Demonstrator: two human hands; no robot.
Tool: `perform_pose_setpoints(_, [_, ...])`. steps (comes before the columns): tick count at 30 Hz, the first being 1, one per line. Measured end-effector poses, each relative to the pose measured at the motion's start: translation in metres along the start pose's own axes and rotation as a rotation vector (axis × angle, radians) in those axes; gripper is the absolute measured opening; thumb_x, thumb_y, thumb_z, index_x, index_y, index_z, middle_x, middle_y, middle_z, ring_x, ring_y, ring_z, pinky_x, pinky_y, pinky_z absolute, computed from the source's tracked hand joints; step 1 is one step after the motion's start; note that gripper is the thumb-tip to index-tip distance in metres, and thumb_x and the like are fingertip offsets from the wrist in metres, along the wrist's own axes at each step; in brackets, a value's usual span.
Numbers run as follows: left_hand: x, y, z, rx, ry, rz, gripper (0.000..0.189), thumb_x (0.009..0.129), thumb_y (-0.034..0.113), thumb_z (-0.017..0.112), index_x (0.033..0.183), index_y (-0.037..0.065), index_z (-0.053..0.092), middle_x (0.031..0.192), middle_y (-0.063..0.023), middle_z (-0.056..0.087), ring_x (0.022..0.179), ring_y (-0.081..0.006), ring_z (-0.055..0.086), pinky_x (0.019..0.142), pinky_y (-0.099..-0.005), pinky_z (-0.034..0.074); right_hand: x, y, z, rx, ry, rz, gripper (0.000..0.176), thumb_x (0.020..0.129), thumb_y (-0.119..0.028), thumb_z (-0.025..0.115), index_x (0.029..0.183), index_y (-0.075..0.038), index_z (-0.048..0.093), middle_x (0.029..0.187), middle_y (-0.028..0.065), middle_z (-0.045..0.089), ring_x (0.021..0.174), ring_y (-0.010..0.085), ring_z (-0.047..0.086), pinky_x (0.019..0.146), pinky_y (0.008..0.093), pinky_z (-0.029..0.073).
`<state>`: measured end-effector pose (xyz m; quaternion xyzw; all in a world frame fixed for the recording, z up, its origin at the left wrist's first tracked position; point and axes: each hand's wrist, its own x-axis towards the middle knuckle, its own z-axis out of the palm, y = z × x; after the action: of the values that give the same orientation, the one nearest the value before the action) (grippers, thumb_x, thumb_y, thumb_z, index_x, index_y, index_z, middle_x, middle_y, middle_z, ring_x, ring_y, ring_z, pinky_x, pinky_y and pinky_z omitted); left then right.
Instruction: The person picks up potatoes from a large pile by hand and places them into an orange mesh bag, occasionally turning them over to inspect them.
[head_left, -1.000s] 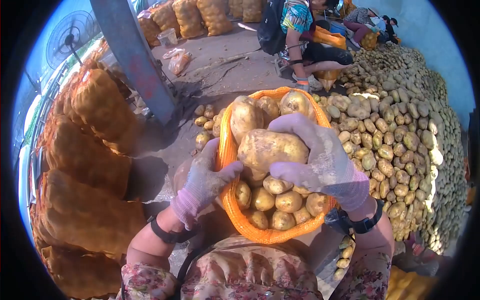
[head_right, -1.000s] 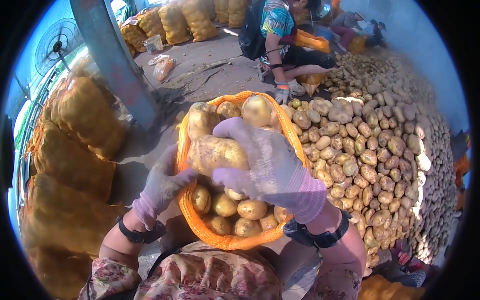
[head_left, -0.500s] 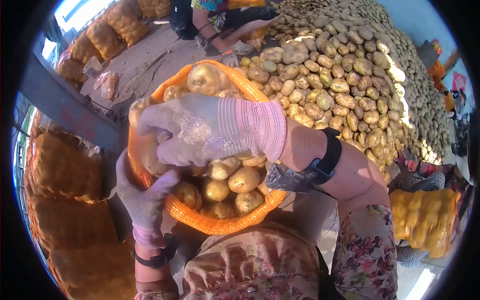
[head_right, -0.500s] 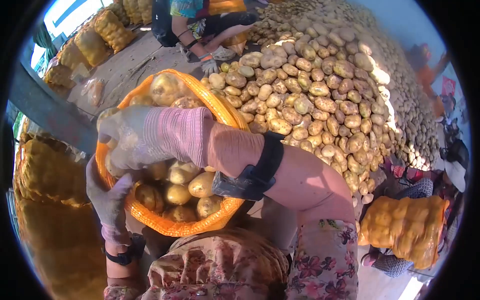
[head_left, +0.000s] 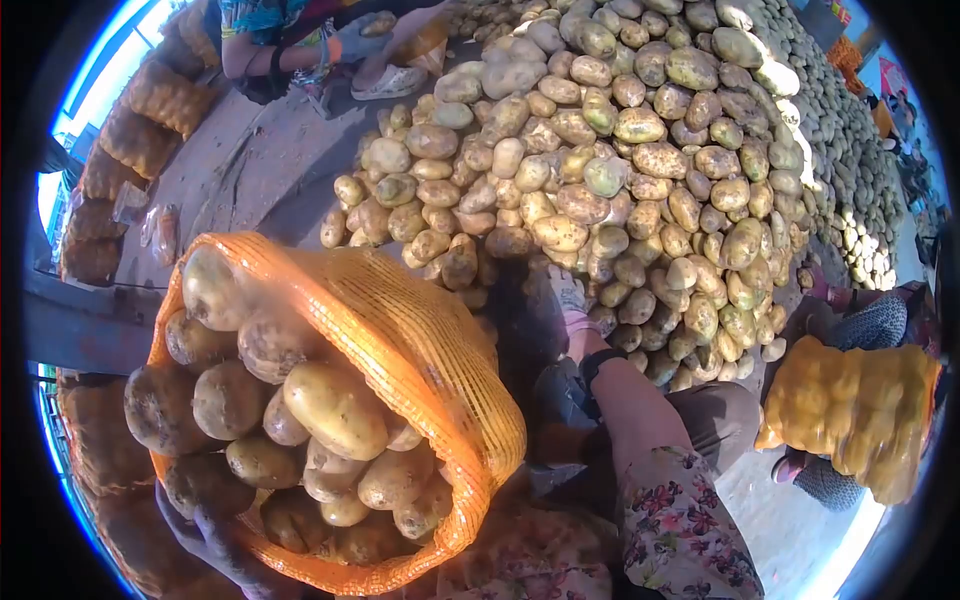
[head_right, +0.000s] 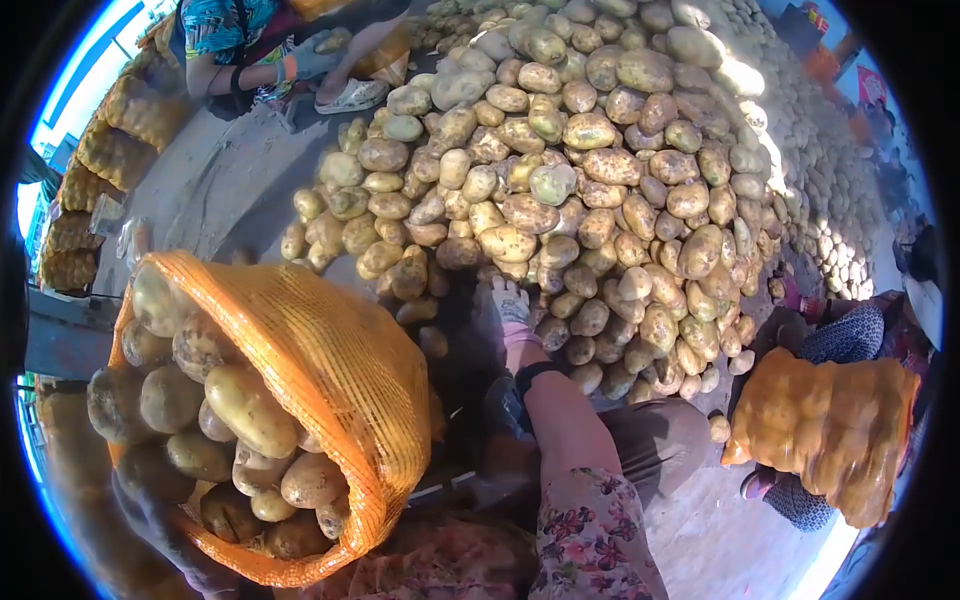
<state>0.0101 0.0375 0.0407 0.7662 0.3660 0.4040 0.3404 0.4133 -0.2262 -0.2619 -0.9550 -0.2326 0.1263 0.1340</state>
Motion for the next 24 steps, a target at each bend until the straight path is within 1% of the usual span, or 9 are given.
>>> perform_pose_setpoints(5, [-0.003, -0.034, -0.051, 0.068, -0.009, -0.130, 0.077, 0.087, 0.040, 0.070, 0.142, -0.005, 0.039, 0.126, -0.0146, 0.056, 0.114, -0.0209, 0.054, 0.098, -0.0343, 0.043, 0.025, -0.032, 0.000, -0.096, 0.515, -0.298, 0.034, 0.082, -0.020, 0.059, 0.115, -0.011, 0.062, 0.122, 0.0141, 0.054, 0.117, 0.0339, 0.050, 0.100, 0.0512, 0.038])
perform_pose_setpoints(7, [-0.008, -0.013, -0.024, 0.054, 0.050, -0.022, 0.071, 0.090, 0.036, 0.068, 0.140, -0.005, 0.040, 0.123, -0.0131, 0.058, 0.110, -0.0200, 0.056, 0.097, -0.0338, 0.044, 0.058, -0.019, -0.011, -0.300, 0.495, -0.339, 0.040, 0.087, -0.017, 0.055, 0.126, -0.012, 0.056, 0.128, 0.0175, 0.053, 0.122, 0.0356, 0.048, 0.102, 0.0510, 0.036])
perform_pose_setpoints(9, [-0.008, 0.004, -0.011, 0.075, 0.070, -0.067, 0.068, 0.091, 0.036, 0.067, 0.139, -0.005, 0.041, 0.121, -0.0128, 0.059, 0.107, -0.0201, 0.057, 0.095, -0.0338, 0.044, 0.086, 0.006, -0.010, -0.566, 0.319, -0.284, 0.048, 0.090, -0.017, 0.051, 0.138, -0.011, 0.047, 0.134, 0.0212, 0.050, 0.126, 0.0364, 0.046, 0.106, 0.0504, 0.034])
perform_pose_setpoints(11, [-0.010, 0.012, -0.004, 0.059, 0.047, -0.046, 0.069, 0.090, 0.037, 0.068, 0.138, -0.005, 0.041, 0.115, -0.0120, 0.060, 0.102, -0.0197, 0.059, 0.092, -0.0338, 0.046, 0.091, 0.016, -0.023, -0.841, 0.178, -0.405, 0.052, 0.092, -0.018, 0.051, 0.142, -0.010, 0.042, 0.132, 0.0204, 0.052, 0.124, 0.0350, 0.048, 0.104, 0.0476, 0.034])
perform_pose_setpoints(13, [-0.010, 0.018, 0.002, 0.033, 0.013, -0.045, 0.069, 0.090, 0.037, 0.069, 0.138, -0.005, 0.042, 0.113, -0.0114, 0.060, 0.101, -0.0191, 0.059, 0.091, -0.0334, 0.046, 0.096, 0.011, -0.017, -0.759, 0.166, -0.369, 0.043, 0.090, -0.015, 0.054, 0.133, -0.011, 0.052, 0.122, 0.0136, 0.059, 0.117, 0.0315, 0.052, 0.098, 0.0436, 0.039])
perform_pose_setpoints(16, [-0.011, 0.005, -0.004, -0.030, -0.001, -0.026, 0.071, 0.088, 0.038, 0.072, 0.136, -0.004, 0.043, 0.112, -0.0103, 0.060, 0.099, -0.0177, 0.059, 0.089, -0.0318, 0.047, 0.091, 0.013, -0.009, -0.788, 0.127, -0.535, 0.036, 0.091, -0.016, 0.053, 0.127, -0.014, 0.056, 0.117, 0.0084, 0.061, 0.114, 0.0288, 0.053, 0.096, 0.0445, 0.039])
perform_pose_setpoints(20, [-0.011, 0.028, 0.015, 0.017, 0.060, -0.127, 0.076, 0.085, 0.041, 0.074, 0.137, -0.004, 0.042, 0.113, -0.0102, 0.059, 0.098, -0.0176, 0.059, 0.087, -0.0315, 0.048, 0.070, -0.019, -0.056, -0.796, -0.335, -0.582, 0.037, 0.091, -0.027, 0.056, 0.128, -0.019, 0.058, 0.127, 0.0099, 0.056, 0.123, 0.0290, 0.049, 0.102, 0.0485, 0.034])
perform_pose_setpoints(23, [-0.009, 0.014, 0.001, 0.016, 0.016, -0.109, 0.079, 0.082, 0.042, 0.075, 0.138, -0.004, 0.042, 0.115, -0.0106, 0.059, 0.100, -0.0178, 0.059, 0.087, -0.0313, 0.048, 0.074, -0.017, -0.073, -0.467, 0.149, -0.391, 0.046, 0.089, -0.035, 0.062, 0.132, -0.022, 0.055, 0.136, 0.0136, 0.051, 0.130, 0.0314, 0.044, 0.107, 0.0506, 0.030])
perform_pose_setpoints(24, [-0.009, 0.013, 0.002, -0.024, 0.001, -0.090, 0.079, 0.082, 0.041, 0.075, 0.138, -0.004, 0.042, 0.116, -0.0108, 0.059, 0.101, -0.0179, 0.059, 0.088, -0.0313, 0.048, 0.081, -0.007, -0.069, -0.496, 0.274, -0.217, 0.061, 0.086, -0.041, 0.066, 0.141, -0.020, 0.049, 0.141, 0.0169, 0.048, 0.134, 0.0359, 0.041, 0.110, 0.0559, 0.027])
